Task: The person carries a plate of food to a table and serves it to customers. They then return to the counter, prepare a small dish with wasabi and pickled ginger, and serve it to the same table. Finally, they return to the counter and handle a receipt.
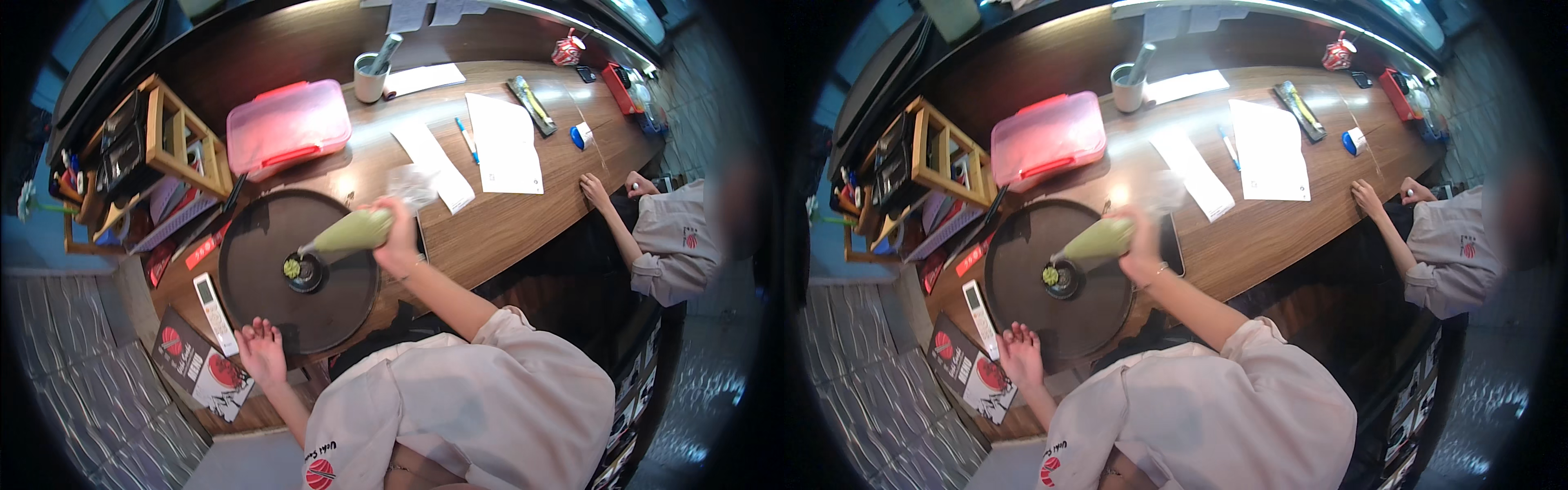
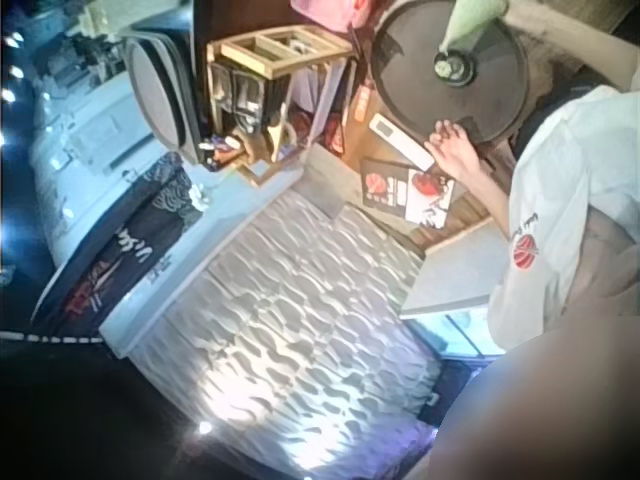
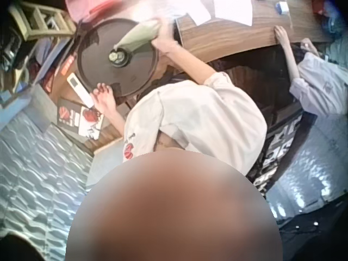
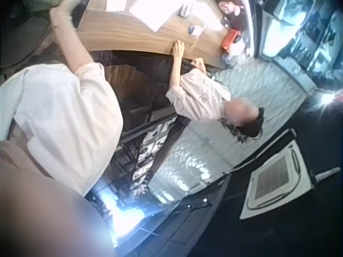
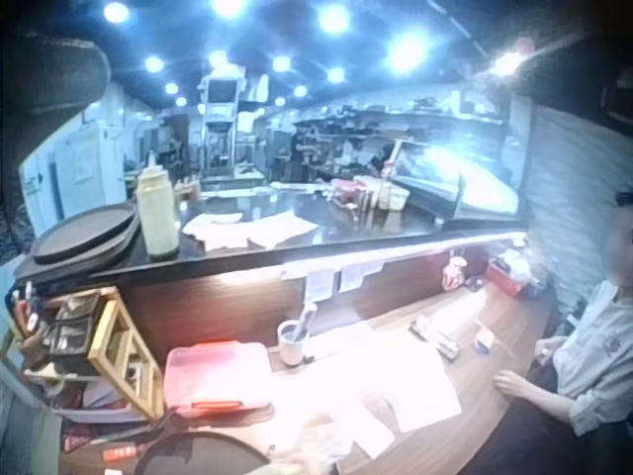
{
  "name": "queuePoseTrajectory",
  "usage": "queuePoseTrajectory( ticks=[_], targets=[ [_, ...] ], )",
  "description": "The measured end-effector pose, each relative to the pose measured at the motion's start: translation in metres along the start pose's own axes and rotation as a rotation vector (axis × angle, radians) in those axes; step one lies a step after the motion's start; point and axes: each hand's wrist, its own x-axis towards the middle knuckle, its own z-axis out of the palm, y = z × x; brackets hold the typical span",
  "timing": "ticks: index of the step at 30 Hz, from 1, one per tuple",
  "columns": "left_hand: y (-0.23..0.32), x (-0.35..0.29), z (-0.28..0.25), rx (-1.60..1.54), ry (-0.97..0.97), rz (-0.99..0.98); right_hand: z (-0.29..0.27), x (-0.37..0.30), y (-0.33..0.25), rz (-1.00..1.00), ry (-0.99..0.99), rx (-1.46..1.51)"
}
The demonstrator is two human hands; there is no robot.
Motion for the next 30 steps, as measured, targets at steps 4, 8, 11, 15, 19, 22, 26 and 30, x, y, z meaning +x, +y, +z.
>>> queuePoseTrajectory(
  ticks=[4, 8, 11, 15, 19, 22, 26, 30],
  targets=[
    [0.008, 0.001, -0.009, 0.010, 0.002, 0.061, -0.059, 0.072, -0.116, -0.111, 0.143, 0.331],
    [0.008, -0.002, -0.019, 0.060, 0.053, 0.129, -0.140, 0.152, -0.262, -0.479, 0.127, 0.450],
    [0.006, -0.004, -0.022, 0.097, 0.162, 0.157, -0.189, 0.209, -0.354, -0.630, 0.171, 0.570],
    [0.002, -0.004, -0.017, 0.172, 0.284, 0.188, -0.237, 0.269, -0.420, -0.612, 0.252, 0.567],
    [0.003, -0.002, -0.007, 0.217, 0.272, 0.194, -0.271, 0.301, -0.440, -0.494, 0.370, 0.767],
    [0.002, 0.002, 0.001, 0.212, 0.204, 0.175, -0.286, 0.300, -0.446, -0.365, 0.215, 0.792],
    [-0.006, 0.014, 0.013, 0.188, 0.199, 0.152, -0.260, 0.278, -0.437, -0.448, 0.211, 0.462],
    [-0.015, 0.017, 0.013, 0.147, 0.204, 0.163, -0.166, 0.233, -0.350, -0.543, 0.269, -0.418]
  ],
)
